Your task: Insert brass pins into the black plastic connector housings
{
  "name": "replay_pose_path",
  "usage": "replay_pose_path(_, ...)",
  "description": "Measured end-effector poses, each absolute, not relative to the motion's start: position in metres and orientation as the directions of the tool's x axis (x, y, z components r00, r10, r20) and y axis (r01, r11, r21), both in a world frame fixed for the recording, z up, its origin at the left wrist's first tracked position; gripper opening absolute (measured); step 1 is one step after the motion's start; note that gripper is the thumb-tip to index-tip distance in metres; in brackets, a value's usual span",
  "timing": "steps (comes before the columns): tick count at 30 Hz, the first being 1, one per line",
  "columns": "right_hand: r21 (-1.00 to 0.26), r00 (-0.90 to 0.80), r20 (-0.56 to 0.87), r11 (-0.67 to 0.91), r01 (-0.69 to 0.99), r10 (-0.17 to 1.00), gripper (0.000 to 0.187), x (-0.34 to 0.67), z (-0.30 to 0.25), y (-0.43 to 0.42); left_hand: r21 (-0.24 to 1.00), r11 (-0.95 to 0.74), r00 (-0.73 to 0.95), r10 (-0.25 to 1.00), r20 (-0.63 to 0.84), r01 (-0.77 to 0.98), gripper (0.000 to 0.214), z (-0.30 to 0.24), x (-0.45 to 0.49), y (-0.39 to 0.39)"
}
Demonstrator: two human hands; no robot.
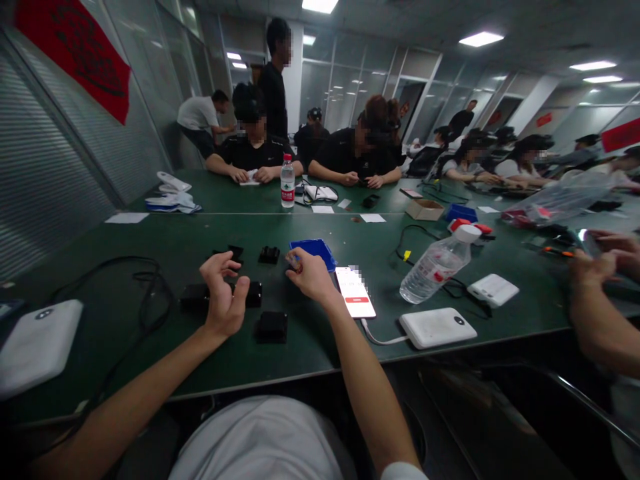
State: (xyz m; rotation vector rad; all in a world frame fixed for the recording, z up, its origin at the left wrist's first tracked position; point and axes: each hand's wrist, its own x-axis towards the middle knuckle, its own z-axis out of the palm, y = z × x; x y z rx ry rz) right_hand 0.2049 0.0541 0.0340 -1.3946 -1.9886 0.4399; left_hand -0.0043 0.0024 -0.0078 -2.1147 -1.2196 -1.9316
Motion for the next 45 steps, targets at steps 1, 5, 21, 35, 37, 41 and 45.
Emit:
replay_pose_path(1, -0.615, -0.216, 0.312, 0.37, 0.696, 0.925, 0.032, 0.204, 0.035, 0.054, 0.463, -0.7, -0.073, 0.51, 0.857, 0.544, 0.049, -0.009, -0.004, 0.003)
replay_pose_path(5, -0.63, -0.259, 0.265, 0.37, 0.683, 0.929, 0.03, 0.203, 0.037, 0.052, 0.442, -0.709, -0.028, 0.513, 0.858, 0.55, 0.051, -0.01, -0.004, 0.003)
replay_pose_path(21, -0.509, -0.485, 0.338, 0.59, 0.627, 0.807, 0.016, 0.202, 0.028, 0.057, 0.422, -0.785, 0.409, 0.604, 0.684, 0.454, 0.04, -0.007, -0.003, -0.005)
replay_pose_path(35, -0.464, -0.423, 0.423, 0.593, 0.659, 0.801, 0.016, 0.202, 0.032, 0.053, 0.411, -0.767, 0.489, 0.635, 0.598, 0.493, 0.034, -0.003, -0.003, -0.007)
replay_pose_path(37, -0.478, -0.446, 0.428, 0.615, 0.627, 0.787, 0.013, 0.201, 0.033, 0.052, 0.402, -0.773, 0.494, 0.627, 0.602, 0.491, 0.033, -0.002, -0.003, -0.007)
replay_pose_path(41, -0.512, -0.497, 0.407, 0.642, 0.571, 0.767, 0.008, 0.201, 0.034, 0.05, 0.383, -0.781, 0.501, 0.615, 0.609, 0.494, 0.03, 0.0, -0.002, -0.008)
replay_pose_path(45, -0.564, -0.56, 0.316, 0.626, 0.538, 0.766, 0.017, 0.201, 0.033, 0.049, 0.364, -0.767, 0.474, 0.622, 0.623, 0.528, 0.029, 0.002, -0.003, -0.007)
